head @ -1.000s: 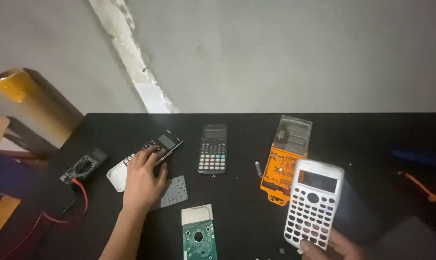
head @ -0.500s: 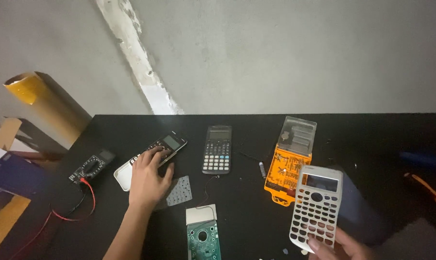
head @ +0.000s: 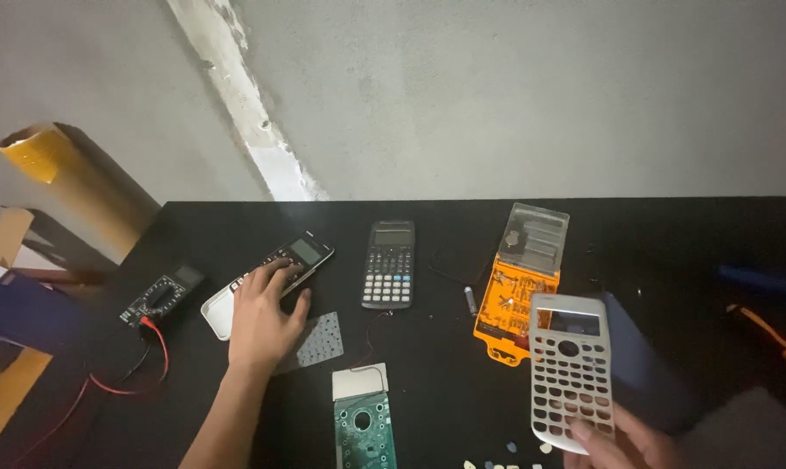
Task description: The person is reassembling a scientific calculator by placing buttons into the faceplate and using a screwdriver.
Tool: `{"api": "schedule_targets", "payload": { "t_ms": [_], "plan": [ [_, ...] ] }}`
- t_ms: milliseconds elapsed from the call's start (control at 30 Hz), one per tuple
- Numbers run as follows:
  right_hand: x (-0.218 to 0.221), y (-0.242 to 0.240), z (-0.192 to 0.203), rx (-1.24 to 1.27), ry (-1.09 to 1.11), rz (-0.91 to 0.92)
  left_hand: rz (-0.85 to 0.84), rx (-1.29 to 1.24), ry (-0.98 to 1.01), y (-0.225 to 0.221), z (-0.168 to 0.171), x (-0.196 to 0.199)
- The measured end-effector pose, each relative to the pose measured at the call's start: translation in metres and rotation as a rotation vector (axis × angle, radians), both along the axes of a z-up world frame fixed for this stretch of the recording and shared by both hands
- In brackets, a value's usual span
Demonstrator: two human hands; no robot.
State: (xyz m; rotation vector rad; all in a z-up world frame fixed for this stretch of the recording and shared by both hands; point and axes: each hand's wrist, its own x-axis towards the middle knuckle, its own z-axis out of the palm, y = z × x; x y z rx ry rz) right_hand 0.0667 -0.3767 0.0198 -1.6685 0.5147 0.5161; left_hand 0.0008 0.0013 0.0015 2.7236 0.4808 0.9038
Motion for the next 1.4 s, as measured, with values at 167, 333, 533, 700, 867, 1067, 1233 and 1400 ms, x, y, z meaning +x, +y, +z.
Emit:
{"api": "schedule_targets", "payload": {
  "t_ms": [167,333,533,700,867,1067,1233,1400],
  "plan": [
    [-0.003,-0.001,0.003,-0.113,-0.053,0.056,0.001,0.001,-0.006,0.0,0.0,0.0],
    [0.026,-0.03,-0.05,-0.074,-0.003,0.306,0.016,-0.01,0.015,0.0,-0.001,0.0],
    [0.011,-0.017,-0.015,-0.224,-0.093,0.391,0.0,-0.018,-0.007,-0.001,0.0,0.0],
    [-0.002,0.001,0.004,-0.491,-0.095,0.354,-0.014,-0.01,-0.014,0.0,0.003,0.0],
    [0.01,-0.004,-0.008,-0.38,0.001,0.397,-0.008,-0.025,-0.027,-0.002,0.005,0.0],
    [0.015,-0.005,-0.018,-0.296,0.013,0.364,0.018,-0.049,0.028,-0.001,0.007,-0.001],
    [0.002,0.0,-0.005,-0.302,-0.005,0.314,0.034,-0.048,0.03,-0.001,0.004,0.0],
    [-0.011,0.002,-0.027,-0.367,-0.362,0.225,0.001,0.003,0.005,0.001,0.003,0.0]
  ]
}}
